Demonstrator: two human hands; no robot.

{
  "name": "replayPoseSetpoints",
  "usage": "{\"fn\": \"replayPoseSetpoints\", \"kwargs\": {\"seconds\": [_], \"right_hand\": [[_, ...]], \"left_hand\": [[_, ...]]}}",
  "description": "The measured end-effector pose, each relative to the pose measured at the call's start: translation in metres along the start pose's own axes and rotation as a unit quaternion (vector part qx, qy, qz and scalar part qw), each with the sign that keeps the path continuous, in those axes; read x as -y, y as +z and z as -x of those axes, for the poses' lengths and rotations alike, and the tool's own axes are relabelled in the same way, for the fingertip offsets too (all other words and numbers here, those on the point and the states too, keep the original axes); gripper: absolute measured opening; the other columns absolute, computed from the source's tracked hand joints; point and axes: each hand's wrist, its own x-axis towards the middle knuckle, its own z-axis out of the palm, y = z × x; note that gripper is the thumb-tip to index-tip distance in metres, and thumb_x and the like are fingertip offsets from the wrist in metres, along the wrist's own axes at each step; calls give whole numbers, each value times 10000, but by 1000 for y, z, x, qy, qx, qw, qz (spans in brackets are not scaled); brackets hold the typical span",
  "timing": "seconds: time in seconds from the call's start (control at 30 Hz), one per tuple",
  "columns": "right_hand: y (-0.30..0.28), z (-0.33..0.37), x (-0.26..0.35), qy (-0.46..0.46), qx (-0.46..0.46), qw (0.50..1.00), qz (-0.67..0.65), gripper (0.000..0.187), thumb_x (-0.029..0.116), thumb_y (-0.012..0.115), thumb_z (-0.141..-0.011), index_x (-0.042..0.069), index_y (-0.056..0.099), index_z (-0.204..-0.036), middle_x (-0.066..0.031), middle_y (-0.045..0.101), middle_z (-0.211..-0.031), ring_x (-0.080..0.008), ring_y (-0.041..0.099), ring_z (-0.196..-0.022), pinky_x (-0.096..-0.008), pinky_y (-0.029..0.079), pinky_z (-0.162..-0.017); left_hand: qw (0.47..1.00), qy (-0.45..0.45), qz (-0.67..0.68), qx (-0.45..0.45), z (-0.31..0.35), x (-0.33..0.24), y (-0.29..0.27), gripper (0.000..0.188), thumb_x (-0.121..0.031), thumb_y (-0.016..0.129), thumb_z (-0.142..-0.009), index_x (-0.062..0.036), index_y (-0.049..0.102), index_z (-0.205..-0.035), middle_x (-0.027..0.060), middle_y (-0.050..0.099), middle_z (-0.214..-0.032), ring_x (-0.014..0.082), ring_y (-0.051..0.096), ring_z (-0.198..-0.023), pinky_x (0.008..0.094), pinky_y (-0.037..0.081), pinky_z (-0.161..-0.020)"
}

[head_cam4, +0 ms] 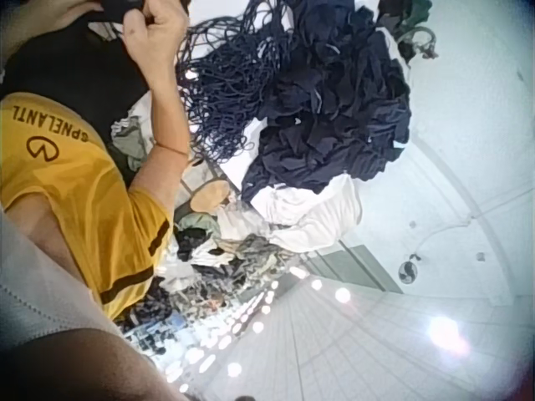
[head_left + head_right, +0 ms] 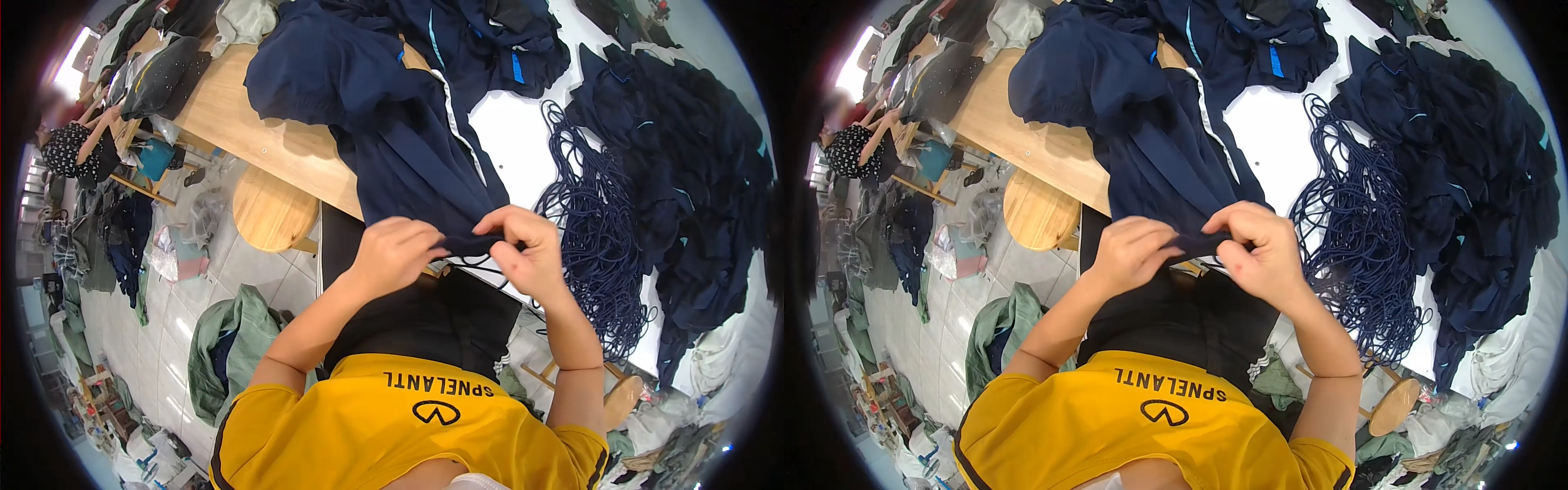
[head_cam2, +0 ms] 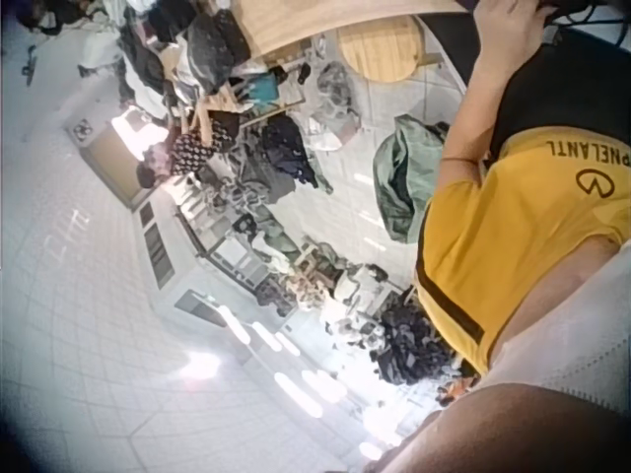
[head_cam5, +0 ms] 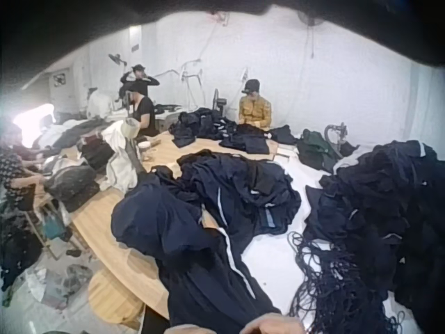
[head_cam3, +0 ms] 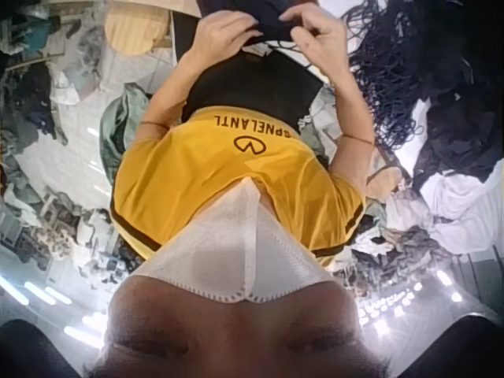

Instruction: Threading drawstrings through the waistbands of dark blue trousers using a metal threading tool.

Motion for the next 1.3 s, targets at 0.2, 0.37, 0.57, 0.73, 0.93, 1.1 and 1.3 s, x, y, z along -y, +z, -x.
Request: {"fn": "replayPoseSetpoints", "kwargs": {"seconds": [0.2,0.37,0.57,0.73,0.93,1.1,1.3], "right_hand": [[33,-9,7,-105,-46,993,36,210,-14,614,-709,43,524,-890,-111,561,-910,-232,557,-810,-287,441,-749],[0,-17,4,39,52,995,-75,240,224,471,-995,12,572,-1045,-31,552,-815,-94,495,-722,-247,414,-692],[-43,1,27,3,6,998,66,165,109,611,-875,44,629,-725,-23,551,-578,-159,456,-560,-290,377,-676],[-58,24,33,9,5,986,166,109,154,663,-804,57,670,-755,-44,664,-789,-184,625,-819,-367,361,-959],[-10,-21,31,-115,26,978,171,584,104,771,-739,93,568,-1286,-174,614,-1206,-288,634,-1061,-337,508,-865],[-42,-2,39,53,-124,985,108,116,-14,714,-766,-9,706,-881,-73,692,-745,-82,629,-684,-202,475,-634],[-71,20,25,52,-69,982,170,248,-47,617,-601,26,380,-585,-103,626,-914,-225,541,-783,-293,433,-734]], "left_hand": [[999,-39,12,29,14,-12,11,237,-60,749,-644,-22,630,-845,82,639,-802,253,625,-646,323,496,-591],[998,26,-62,7,-6,6,-34,235,-119,774,-618,-81,642,-808,29,553,-618,220,535,-512,321,396,-488],[978,96,-166,78,-28,45,-97,229,-202,789,-648,-104,631,-781,16,514,-555,197,533,-496,311,384,-480],[952,116,-283,27,-53,66,-133,187,-197,755,-664,-123,615,-764,-7,497,-586,191,545,-560,333,404,-567],[932,216,-231,-177,-82,23,-16,271,-271,696,-572,-276,673,-842,-71,527,-880,122,479,-827,323,295,-798],[985,20,-3,-169,-72,37,19,432,57,698,-586,-108,713,-984,58,635,-933,243,613,-812,300,479,-651],[863,-161,336,342,-57,23,-5,275,-243,745,-798,10,685,-889,125,649,-688,218,617,-578,280,457,-576]]}}
